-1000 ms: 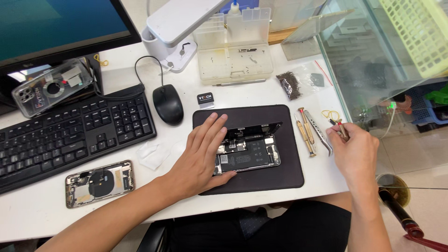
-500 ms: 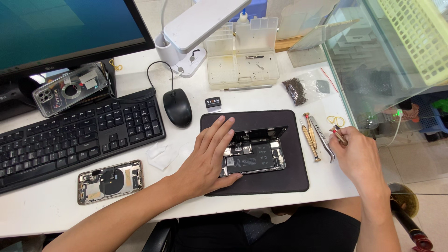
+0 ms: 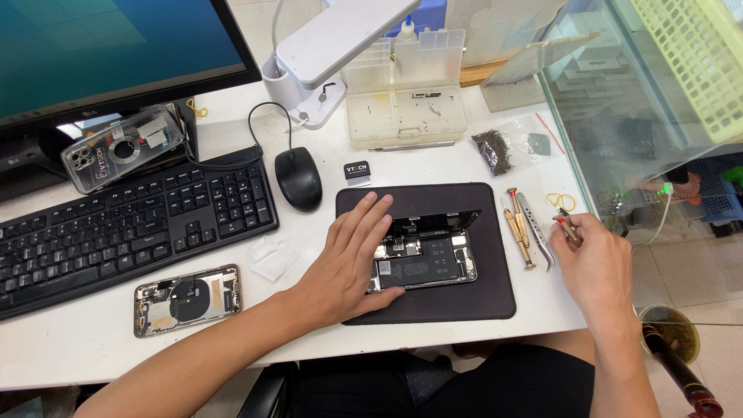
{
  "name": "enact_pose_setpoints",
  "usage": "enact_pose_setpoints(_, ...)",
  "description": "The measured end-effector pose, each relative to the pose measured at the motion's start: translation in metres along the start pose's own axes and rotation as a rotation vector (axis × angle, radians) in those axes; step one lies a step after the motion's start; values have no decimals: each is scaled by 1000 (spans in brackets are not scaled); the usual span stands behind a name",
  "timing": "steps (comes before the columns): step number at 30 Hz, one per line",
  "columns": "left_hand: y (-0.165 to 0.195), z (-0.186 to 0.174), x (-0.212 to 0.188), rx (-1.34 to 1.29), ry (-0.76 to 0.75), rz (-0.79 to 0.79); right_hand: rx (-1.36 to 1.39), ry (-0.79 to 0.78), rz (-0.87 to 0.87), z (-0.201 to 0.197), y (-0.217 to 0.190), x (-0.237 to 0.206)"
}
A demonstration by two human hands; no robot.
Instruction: The person disassembles a smartphone by removing screws and prying open the casing. They use a screwdriver and tweezers to manipulate internal components, placing removed screws into a compartmentalized tray. The person then applies a small amount of adhesive to the device's frame.
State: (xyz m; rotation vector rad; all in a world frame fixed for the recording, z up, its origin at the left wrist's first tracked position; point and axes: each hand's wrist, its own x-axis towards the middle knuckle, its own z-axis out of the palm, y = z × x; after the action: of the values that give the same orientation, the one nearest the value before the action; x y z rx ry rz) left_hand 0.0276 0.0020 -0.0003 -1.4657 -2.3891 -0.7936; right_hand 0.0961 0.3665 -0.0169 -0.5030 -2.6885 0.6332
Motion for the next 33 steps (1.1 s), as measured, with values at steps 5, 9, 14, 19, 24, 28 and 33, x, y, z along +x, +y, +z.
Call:
enact_pose_setpoints(5, 0, -1, 0, -5, 14, 16, -59, 1, 9, -1, -6, -4)
enact_pose_setpoints(9, 0, -1, 0, 1, 4, 6, -125, -33, 39, -11, -7, -17)
enact_pose_setpoints(14, 0, 1, 0, -10, 11, 13, -129, -38, 32, -31, -1, -59)
enact_pose_setpoints(19, 2, 1, 1, -22, 7, -5, -81, -154, 15, -43, 9, -99)
enact_pose_setpoints(24, 1, 2, 2, -13, 6, -9, -130, -132, -106, -36, 35, -113)
enact_pose_setpoints(28, -1, 3, 2, -13, 7, -13, -219, -174, -205, -22, 72, -119)
enact_pose_setpoints(33, -2, 2, 2, -12, -7, -16, -234, -312, -331, -16, 112, -117)
